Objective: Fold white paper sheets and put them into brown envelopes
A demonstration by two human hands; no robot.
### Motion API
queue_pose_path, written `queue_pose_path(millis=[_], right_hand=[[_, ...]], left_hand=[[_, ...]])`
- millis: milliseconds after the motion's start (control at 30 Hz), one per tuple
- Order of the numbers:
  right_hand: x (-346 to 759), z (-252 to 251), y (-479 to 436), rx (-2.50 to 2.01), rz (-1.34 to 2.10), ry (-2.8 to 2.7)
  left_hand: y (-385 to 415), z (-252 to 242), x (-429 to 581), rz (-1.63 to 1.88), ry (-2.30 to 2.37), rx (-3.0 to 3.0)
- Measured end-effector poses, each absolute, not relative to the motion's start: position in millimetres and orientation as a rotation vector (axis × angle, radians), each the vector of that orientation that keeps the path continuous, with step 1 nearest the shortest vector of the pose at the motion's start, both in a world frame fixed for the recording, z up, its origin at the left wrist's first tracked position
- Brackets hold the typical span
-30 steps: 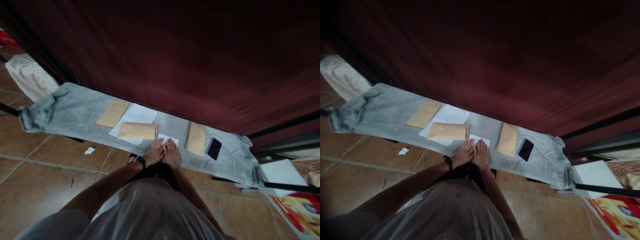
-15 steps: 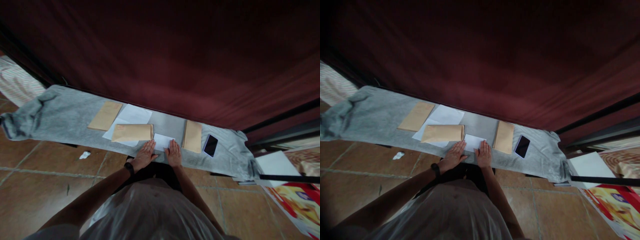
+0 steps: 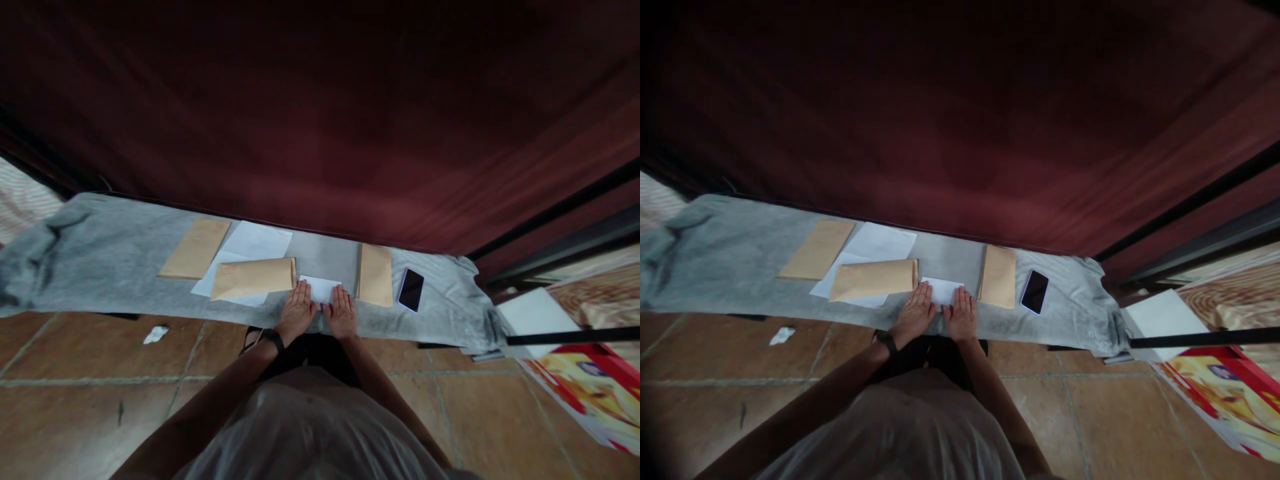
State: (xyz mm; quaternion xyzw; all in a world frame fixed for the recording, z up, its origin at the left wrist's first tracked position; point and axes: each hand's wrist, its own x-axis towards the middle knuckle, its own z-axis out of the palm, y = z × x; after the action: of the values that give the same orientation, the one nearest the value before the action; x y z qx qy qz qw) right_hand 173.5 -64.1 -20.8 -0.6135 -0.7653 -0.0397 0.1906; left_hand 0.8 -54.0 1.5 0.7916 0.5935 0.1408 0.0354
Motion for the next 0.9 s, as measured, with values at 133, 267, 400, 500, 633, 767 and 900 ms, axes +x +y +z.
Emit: queue_pose_path(millis=[133, 267, 400, 500, 633, 767, 900], right_hand=[[173.4, -21.8, -64.2, -1.741, -0.112, -2.155], [172.6, -21.3, -64.3, -1.754, -0.119, -2.154], [165.6, -14.5, -59.9, -1.797, -0.114, -2.113], [155.8, -7.5, -54.3, -1.761, -0.041, -2.159], [145.7, -5.2, -51.4, -1.691, 0.028, -2.229], [148.5, -9.3, -52.9, -1.704, -0.024, -2.199], [158.1, -13.4, -51.9, -1.762, -0.092, -2.144]], left_hand=[[-41.7, -2.6, 7.8, 0.473, 1.82, 2.411], [-36.7, -7.1, 9.9, 0.532, 1.843, 2.398], [-35.9, -8.2, 10.4, 0.545, 1.855, 2.411], [-36.7, -7.5, 8.8, 0.511, 1.84, 2.427], [-38.1, -7.8, 3.5, 0.498, 1.78, 2.466], [-38.2, -9.8, -0.5, 0.517, 1.769, 2.472], [-40.0, -9.6, -1.3, 0.533, 1.789, 2.457]])
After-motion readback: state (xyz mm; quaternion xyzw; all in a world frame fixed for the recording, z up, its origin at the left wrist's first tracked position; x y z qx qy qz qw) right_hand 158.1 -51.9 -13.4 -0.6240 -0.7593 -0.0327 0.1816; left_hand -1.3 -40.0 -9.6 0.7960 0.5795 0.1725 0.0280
